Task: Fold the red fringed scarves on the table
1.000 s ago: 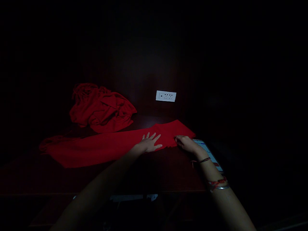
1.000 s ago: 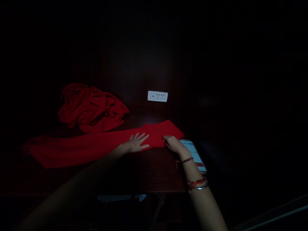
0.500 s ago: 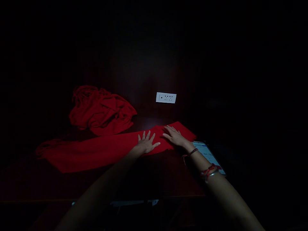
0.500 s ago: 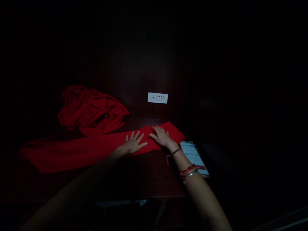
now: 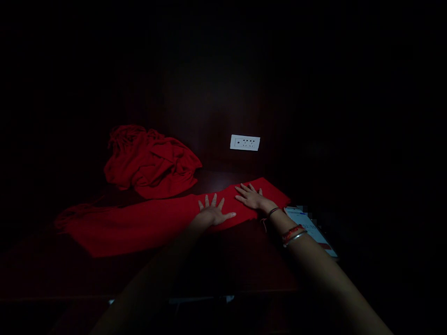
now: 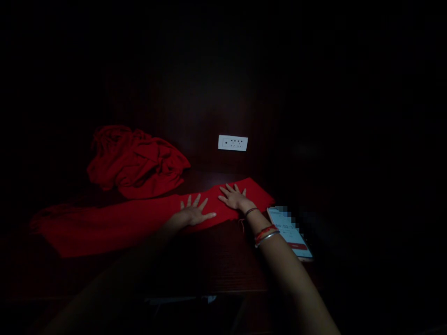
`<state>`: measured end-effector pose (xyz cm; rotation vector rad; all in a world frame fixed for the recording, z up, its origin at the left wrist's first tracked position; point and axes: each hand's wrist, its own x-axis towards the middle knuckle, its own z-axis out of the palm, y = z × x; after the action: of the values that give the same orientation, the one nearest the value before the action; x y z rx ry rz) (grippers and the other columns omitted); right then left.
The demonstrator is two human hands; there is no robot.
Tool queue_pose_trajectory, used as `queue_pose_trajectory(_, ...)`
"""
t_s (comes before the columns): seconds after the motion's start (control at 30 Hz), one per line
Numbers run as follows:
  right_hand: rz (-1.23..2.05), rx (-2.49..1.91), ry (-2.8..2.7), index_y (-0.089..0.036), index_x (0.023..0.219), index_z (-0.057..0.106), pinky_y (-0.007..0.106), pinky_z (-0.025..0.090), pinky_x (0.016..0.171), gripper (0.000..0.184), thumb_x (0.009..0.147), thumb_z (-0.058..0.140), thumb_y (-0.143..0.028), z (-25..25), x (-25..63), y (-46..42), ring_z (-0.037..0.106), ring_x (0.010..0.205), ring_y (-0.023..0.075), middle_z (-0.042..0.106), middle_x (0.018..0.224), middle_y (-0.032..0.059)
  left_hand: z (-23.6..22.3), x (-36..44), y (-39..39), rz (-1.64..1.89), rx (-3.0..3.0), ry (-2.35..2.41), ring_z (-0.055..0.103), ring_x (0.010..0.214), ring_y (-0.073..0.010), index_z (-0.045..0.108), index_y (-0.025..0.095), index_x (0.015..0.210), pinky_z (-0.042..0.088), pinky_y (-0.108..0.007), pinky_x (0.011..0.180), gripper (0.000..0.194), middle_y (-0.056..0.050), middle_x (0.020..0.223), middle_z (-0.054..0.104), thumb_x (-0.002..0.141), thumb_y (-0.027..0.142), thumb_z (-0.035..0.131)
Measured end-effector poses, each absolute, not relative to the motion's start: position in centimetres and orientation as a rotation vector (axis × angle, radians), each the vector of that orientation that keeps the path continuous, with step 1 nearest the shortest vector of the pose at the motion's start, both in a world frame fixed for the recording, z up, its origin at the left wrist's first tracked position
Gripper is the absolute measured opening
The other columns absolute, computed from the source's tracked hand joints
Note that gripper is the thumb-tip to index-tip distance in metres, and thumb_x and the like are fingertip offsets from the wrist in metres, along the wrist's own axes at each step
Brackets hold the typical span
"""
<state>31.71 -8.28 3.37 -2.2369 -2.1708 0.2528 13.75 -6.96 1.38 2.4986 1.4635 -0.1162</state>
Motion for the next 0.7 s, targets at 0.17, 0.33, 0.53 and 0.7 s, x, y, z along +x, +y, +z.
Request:
queue_pose_trajectory(0.17, 0.405, -2.309, -2.139, -0.038, 0.126, 0.007, 0.062, 0.0, 0.087, 0.067, 0.068, 0.015, -0.069, 2.7, 32.8, -7.1, -0.003, 0.12, 0.0323, 0.001, 0.136, -0.0049, 1.5, 13.5, -6.9, -0.153, 2.455, 1.519, -0.007, 0.117, -0.0387, 0.007, 0.026, 0.129, 0.001, -0.063, 0.085, 0.091, -0.006, 0.134, -0.004, 0.056, 0.075, 0.027)
queue_pose_trajectory(0.33, 0.318, -2.388, -2.065, -0.035, 0.127, 0.008, 0.062, 0.001, 0.087, 0.066, 0.07, 0.013, -0.066, 3.0, 33.2, -7.0, -0.002, 0.12, 0.0323, 0.001, 0.136, -0.0025, 1.7, 13.6, -6.9, -0.185, 2.426, 1.527, -0.01, 0.116, -0.0382, 0.006, 0.026, 0.129, -0.001, -0.062, 0.086, 0.092, -0.005, 0.134, -0.008, 0.054, 0.074, 0.032)
queue_pose_trajectory(0.53, 0.29, -2.151, -2.273, -0.037, 0.127, 0.006, 0.058, 0.001, 0.089, 0.065, 0.07, 0.016, -0.067, 2.7, 32.5, -8.9, -0.001, 0.121, 0.0296, 0.003, 0.136, -0.0027, 1.7, 13.6, -6.8, -0.174, 2.419, 1.532, -0.01, 0.116, -0.0382, 0.008, 0.026, 0.129, 0.001, -0.062, 0.086, 0.092, -0.004, 0.134, -0.006, 0.054, 0.073, 0.035)
queue_pose_trajectory(0.7, 0.309, -2.316, -2.14, -0.03, 0.128, 0.013, 0.053, 0.004, 0.092, 0.063, 0.074, 0.016, -0.062, 3.1, 34.0, -9.8, 0.003, 0.121, 0.0278, 0.007, 0.136, 0.0018, 1.7, 13.6, -6.7, -0.184, 2.429, 1.526, -0.01, 0.115, -0.0398, 0.007, 0.024, 0.129, 0.001, -0.064, 0.084, 0.097, -0.006, 0.134, -0.006, 0.051, 0.076, 0.032)
